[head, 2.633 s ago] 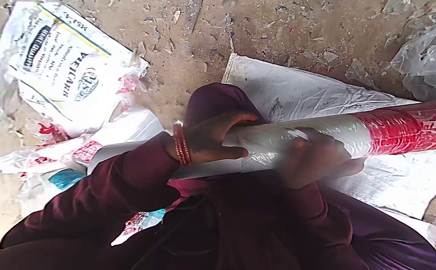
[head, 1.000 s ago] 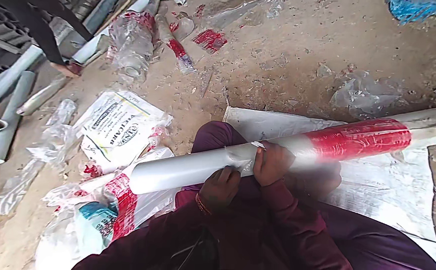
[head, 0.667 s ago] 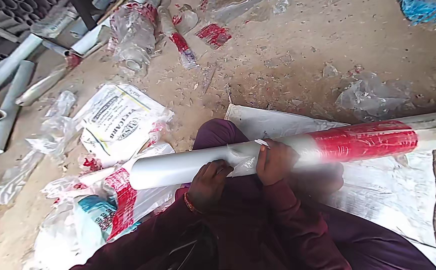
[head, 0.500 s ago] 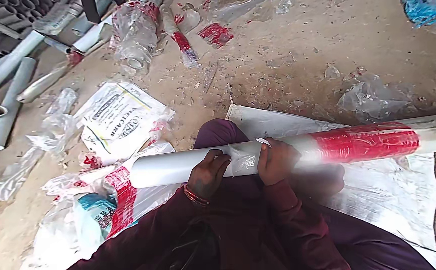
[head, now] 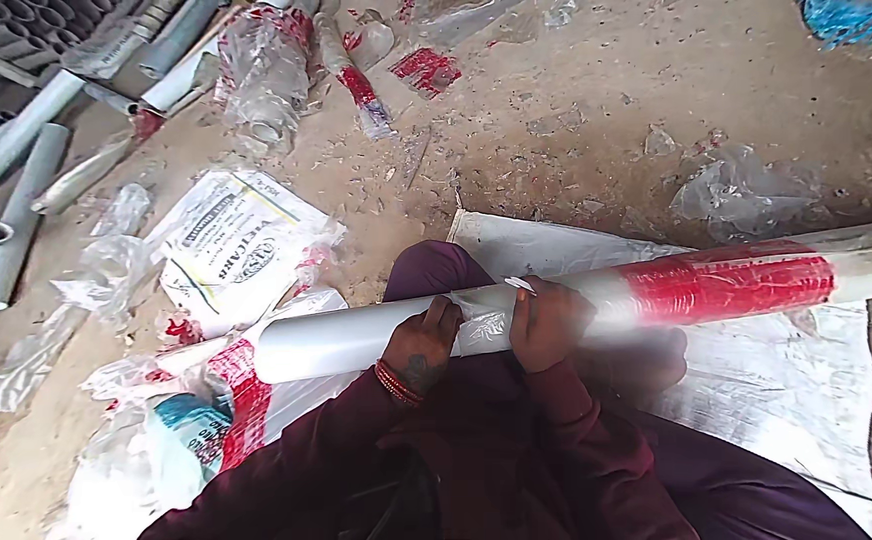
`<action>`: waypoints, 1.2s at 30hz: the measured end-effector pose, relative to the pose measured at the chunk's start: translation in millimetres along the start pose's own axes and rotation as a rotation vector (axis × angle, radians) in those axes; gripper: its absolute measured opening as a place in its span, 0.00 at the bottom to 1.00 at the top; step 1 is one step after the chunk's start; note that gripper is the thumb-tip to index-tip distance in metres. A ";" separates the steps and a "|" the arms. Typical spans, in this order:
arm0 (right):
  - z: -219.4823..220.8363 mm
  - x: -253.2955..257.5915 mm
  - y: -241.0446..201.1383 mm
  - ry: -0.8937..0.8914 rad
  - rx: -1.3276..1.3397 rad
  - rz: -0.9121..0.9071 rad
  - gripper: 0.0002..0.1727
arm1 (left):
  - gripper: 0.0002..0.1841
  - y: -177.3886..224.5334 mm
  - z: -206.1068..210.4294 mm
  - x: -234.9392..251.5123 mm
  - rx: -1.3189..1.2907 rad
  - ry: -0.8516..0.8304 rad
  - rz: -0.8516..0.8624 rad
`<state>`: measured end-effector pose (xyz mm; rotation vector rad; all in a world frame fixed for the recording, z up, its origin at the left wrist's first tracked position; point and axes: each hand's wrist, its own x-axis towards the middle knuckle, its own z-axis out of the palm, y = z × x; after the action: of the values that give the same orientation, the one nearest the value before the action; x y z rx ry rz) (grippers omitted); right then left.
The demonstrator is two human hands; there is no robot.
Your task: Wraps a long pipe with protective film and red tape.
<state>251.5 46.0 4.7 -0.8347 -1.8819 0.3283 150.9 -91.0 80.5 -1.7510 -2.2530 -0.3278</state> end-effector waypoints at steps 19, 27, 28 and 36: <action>-1.0 0.6 0.3 0.026 0.004 -0.020 0.22 | 0.27 33.8 -34.4 1.7 -0.450 -0.343 -0.442; 1.4 8.2 -2.2 0.070 -0.016 -0.033 0.23 | 0.34 54.6 -56.2 78.9 -0.019 -1.065 -0.654; 1.4 9.1 -1.8 0.071 -0.016 -0.034 0.23 | 0.34 56.1 -57.2 79.6 0.006 -1.074 -0.655; 1.2 9.5 -2.4 0.074 -0.010 -0.024 0.22 | 0.28 7.4 -40.1 52.0 -0.293 -0.811 -0.190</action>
<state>247.2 50.9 12.1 -0.8195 -1.8250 0.2701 148.8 -55.5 136.2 -2.0787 -3.0710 0.0484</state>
